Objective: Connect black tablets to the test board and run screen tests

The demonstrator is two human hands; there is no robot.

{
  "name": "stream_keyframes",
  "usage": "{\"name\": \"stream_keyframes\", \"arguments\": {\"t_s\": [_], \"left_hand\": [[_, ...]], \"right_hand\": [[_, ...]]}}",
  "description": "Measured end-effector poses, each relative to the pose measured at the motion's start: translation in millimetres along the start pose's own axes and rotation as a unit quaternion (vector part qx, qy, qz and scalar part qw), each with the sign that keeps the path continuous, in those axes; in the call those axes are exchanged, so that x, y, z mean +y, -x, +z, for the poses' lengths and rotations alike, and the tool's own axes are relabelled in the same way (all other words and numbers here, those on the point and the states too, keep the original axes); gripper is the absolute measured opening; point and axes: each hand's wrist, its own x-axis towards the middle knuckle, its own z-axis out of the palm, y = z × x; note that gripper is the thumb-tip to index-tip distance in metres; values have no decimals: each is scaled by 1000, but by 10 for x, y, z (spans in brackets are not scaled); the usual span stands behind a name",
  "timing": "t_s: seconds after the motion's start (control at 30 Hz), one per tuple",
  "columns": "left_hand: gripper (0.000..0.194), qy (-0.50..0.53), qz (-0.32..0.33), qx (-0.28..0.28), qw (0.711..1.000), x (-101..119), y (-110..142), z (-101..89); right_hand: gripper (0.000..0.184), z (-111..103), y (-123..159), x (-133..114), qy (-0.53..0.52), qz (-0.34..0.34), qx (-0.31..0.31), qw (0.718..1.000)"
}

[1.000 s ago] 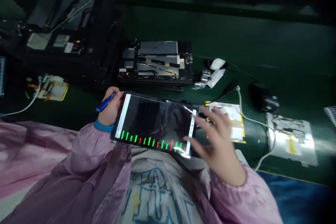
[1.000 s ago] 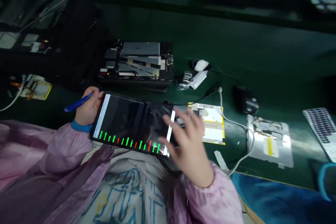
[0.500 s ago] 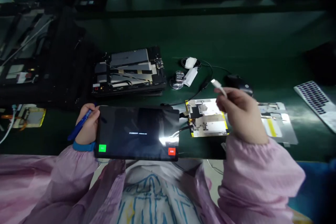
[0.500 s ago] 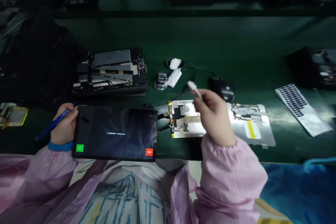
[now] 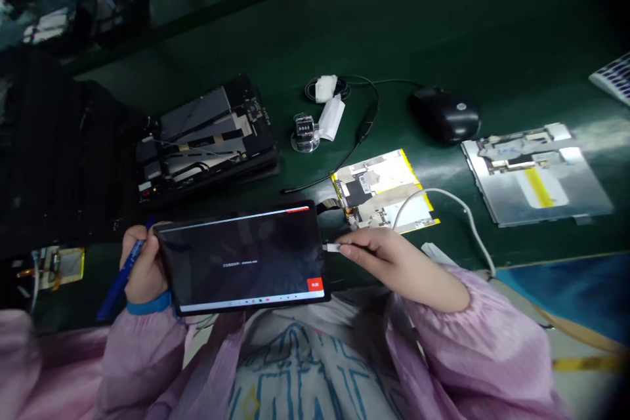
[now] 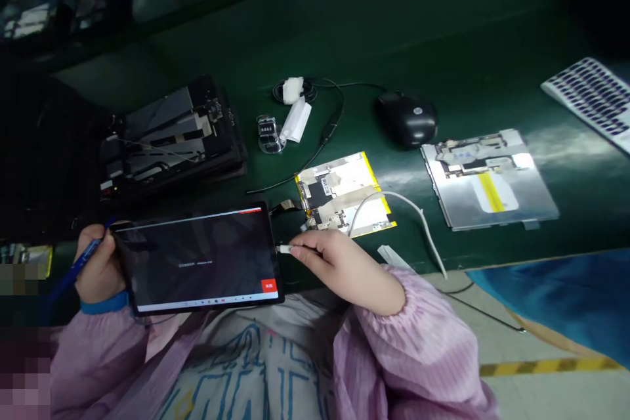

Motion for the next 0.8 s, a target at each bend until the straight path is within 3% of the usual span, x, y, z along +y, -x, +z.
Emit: {"name": "stream_keyframes", "arguments": {"t_s": [0.27, 0.5, 0.8], "left_hand": [[22, -48, 17, 7, 999, 13, 7, 23], [27, -25, 31, 17, 999, 28, 43, 95], [29, -45, 60, -28, 997, -37, 12, -4]], "right_hand": [[39, 34, -13, 58, -9, -15, -14, 1000], [36, 53, -40, 0, 44, -20, -16, 999], [30, 131, -24, -31, 78, 19, 1, 997]]}}
